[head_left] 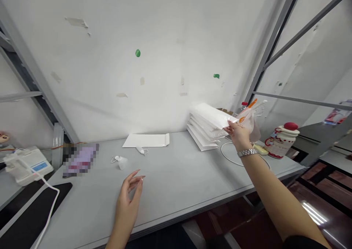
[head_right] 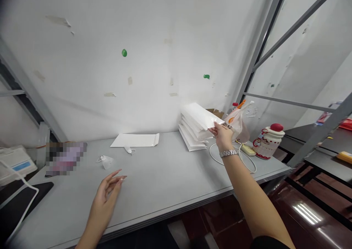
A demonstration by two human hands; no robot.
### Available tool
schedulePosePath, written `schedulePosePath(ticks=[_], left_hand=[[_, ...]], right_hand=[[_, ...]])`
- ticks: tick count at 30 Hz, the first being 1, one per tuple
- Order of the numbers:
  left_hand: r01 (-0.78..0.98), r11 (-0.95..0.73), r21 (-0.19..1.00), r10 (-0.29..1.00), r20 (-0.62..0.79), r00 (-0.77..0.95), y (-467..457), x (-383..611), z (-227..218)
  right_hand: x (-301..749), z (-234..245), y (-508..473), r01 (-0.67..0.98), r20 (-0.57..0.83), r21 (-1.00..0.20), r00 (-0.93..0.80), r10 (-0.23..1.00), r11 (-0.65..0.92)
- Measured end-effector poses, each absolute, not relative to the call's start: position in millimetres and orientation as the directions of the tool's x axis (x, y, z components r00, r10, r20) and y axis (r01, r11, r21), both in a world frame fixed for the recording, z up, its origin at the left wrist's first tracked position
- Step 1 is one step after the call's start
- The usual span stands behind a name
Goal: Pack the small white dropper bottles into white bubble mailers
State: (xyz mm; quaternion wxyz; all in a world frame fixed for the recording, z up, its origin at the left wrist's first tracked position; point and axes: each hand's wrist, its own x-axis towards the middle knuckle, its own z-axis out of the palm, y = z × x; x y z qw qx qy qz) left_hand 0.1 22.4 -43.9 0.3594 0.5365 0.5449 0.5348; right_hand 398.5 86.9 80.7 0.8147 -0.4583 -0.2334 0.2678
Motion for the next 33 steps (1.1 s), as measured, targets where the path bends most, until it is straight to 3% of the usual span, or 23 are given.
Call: schedulePosePath(ticks=[8, 18, 26, 33], left_hand=[[0.189, -0.161, 0.969, 0.969, 0.191, -0.155, 25, -2, -46], [0.193, -0.153, 0.969, 0.972, 0.183, -0.148, 23, -2, -43], [0.190, -0.164, 0.968, 0.971, 0.193, -0.145, 24, -1, -45], [0.171, -0.170, 0.970, 0.969, 0.196, -0.147, 23, -1, -44]], right_hand=[[409, 80, 96, -0.316, -0.001, -0.881, 0.745, 0.667, 0.352], [422, 85, 100, -0.257, 0.003, -0.933, 0.694, 0.720, 0.252], [421, 88, 106, -0.090, 0.028, -0.988, 0.683, 0.730, 0.123], [400, 76, 95, 0.155, 0.162, -0.985, 0.659, 0.734, 0.078]])
